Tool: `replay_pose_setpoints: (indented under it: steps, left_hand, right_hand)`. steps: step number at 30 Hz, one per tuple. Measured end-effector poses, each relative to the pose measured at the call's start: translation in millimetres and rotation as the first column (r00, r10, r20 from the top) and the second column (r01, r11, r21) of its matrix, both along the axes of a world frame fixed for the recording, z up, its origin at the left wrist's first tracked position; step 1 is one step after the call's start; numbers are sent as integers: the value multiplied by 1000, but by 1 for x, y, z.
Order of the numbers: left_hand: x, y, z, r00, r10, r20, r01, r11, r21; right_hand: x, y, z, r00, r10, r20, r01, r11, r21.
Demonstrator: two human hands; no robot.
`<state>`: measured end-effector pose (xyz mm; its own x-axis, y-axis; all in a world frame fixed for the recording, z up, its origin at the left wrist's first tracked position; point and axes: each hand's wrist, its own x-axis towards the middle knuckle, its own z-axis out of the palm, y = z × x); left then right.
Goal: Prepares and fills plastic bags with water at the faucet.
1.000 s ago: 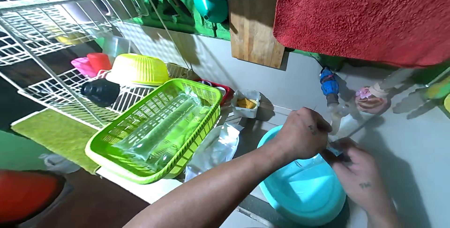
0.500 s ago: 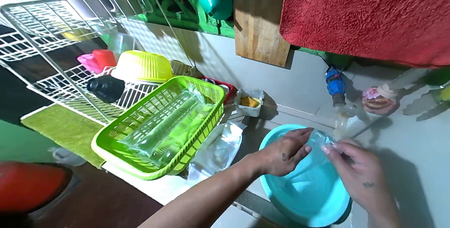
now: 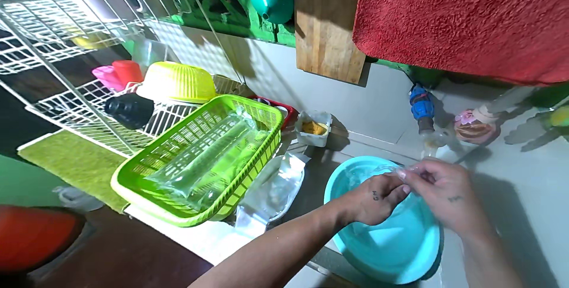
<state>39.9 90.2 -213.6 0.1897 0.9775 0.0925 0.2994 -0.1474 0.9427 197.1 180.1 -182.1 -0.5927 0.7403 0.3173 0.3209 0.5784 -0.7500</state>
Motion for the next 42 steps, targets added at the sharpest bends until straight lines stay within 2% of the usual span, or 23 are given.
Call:
replay_pose_setpoints:
  steps: [7,13,16,20,23,25,27,28,29,31,32,33,34,35,36,37,38,40,41,42]
  left_hand:
    - [13,-2,-5,988,48,146,-45,999,-21]
    - [14,-6,6,976,16,215,-7,999,-42]
    - [16,-6,12,986,34,163,-29,999,-34]
    - [23,-7,30,986,131,100,-129,991,-24]
    - [23,-14,60,989,114,99,-118,993,27]
    - [17,-19,86,991,88,97,-93,994,51]
    - [9,-22,111,996,45,74,-49,997,61]
    - [6,-21,121,998,33,50,-36,997,65]
    - [2,-17,129,999,34,19,-35,997,63]
    - [-8,-8,138,994,109,-33,-108,994,14]
    - [-11,-5,140,984,177,-23,-178,984,-19]
    - [-14,-3,141,970,241,26,-239,970,-52]
    - [-17,-3,141,954,282,99,-274,958,-81]
    - [-18,-4,142,941,295,167,-282,955,-98]
    - [-19,-6,141,934,289,212,-273,957,-101]
    - [-20,-8,141,940,269,208,-257,963,-85]
    - [-20,-10,140,959,239,153,-234,971,-50]
    - [-17,-14,145,978,208,-31,-207,978,29]
    - [-16,-16,146,975,207,-87,-203,978,50]
    - [-15,-19,147,973,204,-107,-199,978,55]
  right_hand:
    - [-6,3,16,995,81,60,-64,968,-241]
    - [-3,9,12,989,135,-53,-145,931,-335]
    - [-4,6,17,989,130,-71,-145,942,-302]
    - [0,6,8,974,123,-189,-150,979,-135]
    - [21,4,-23,889,188,-417,-267,953,-140]
    - [30,-2,-55,765,301,-570,-468,867,-170]
    - [27,-9,-77,675,423,-605,-631,755,-176]
    - [22,-14,-76,685,425,-591,-633,750,-194]
    - [16,-20,-68,737,392,-551,-578,787,-213]
    - [2,-37,-44,897,199,-395,-305,925,-227]
    - [-7,-47,-36,935,90,-343,-178,956,-234]
    - [-10,-55,-32,942,49,-331,-143,954,-264]
    - [-5,-58,-34,922,102,-372,-229,921,-314]
    - [5,-55,-38,865,226,-447,-406,840,-360]
    - [14,-48,-44,774,349,-529,-584,716,-382]
    - [21,-44,-50,692,427,-582,-696,607,-383]
    - [23,-47,-52,664,441,-604,-723,583,-370]
    - [20,-67,-46,758,325,-565,-583,727,-364]
    - [15,-80,-40,827,196,-527,-440,809,-390]
    - [10,-91,-37,868,77,-490,-314,850,-423]
